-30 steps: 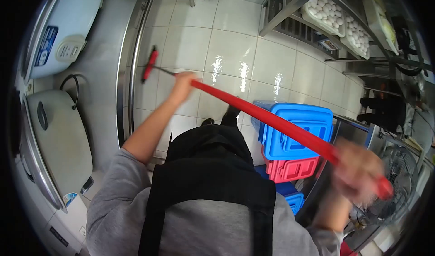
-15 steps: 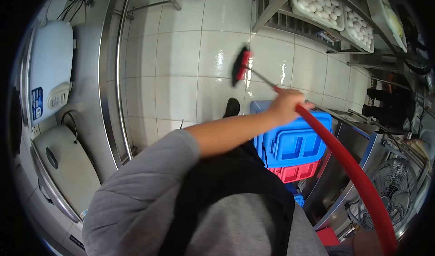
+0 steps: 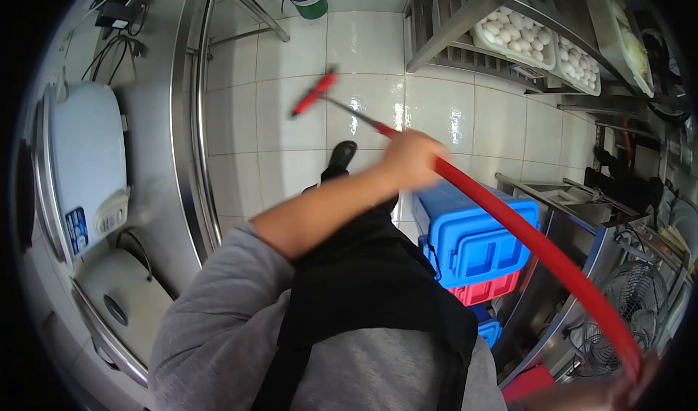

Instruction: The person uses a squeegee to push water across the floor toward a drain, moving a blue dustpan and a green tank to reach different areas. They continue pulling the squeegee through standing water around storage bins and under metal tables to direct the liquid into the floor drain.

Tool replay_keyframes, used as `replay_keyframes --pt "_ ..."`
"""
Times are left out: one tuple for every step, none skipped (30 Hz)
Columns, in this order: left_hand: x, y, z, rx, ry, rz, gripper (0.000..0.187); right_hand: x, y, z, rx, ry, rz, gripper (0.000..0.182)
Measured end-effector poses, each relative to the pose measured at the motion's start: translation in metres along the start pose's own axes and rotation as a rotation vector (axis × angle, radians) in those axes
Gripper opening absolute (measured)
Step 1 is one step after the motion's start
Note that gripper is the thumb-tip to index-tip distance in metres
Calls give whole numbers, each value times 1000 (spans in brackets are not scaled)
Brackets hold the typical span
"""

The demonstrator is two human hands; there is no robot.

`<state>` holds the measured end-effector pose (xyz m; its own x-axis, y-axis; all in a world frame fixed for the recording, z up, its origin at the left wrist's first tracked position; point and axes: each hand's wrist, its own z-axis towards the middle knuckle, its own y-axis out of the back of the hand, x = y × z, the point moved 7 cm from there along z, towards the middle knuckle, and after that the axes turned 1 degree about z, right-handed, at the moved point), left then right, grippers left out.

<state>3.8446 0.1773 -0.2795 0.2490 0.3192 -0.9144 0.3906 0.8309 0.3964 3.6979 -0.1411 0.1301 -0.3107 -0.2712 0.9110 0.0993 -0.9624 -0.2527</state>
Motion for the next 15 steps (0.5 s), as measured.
replay_keyframes --pt "61 33 -7 80 156 174 10 -63 15 3 -88 -113 133 28" --pt "121 74 -18 27 241 328 12 -150 -27 26 -28 -239 -58 27" --pt "172 128 -31 -95 241 370 11 -222 -55 39 4 -220 -45 29" --pt "206 186 -41 -149 320 496 10 -290 -106 62 145 -247 -44 31" --pt "247 238 -56 -285 324 618 9 -341 -163 84 288 -210 -130 18" --pt "288 285 -67 -273 479 807 19 -384 -203 93 350 -203 -198 13" --pt "320 326 -74 -313 343 810 30 -424 -246 104 451 -191 -119 12" --pt "335 358 -72 -374 427 833 29 -453 -284 110 422 -76 111 10" --pt "342 380 -66 -435 514 855 29 -458 -304 127 433 -23 145 8" --pt "346 386 -51 -423 515 852 29 -457 -315 145 446 27 181 6" --pt "346 384 -34 -373 468 821 30 -464 -307 163 392 31 184 6" --pt "346 377 -22 -318 420 789 31 -465 -293 178 337 -21 182 6" --pt "359 367 -15 -252 629 742 35 -458 -274 186 319 -180 13 7" --pt "351 349 -3 -167 601 717 32 -441 -263 191 224 -274 -47 30" --pt "338 329 3 -87 574 692 31 -414 -248 187 176 -272 -134 30"
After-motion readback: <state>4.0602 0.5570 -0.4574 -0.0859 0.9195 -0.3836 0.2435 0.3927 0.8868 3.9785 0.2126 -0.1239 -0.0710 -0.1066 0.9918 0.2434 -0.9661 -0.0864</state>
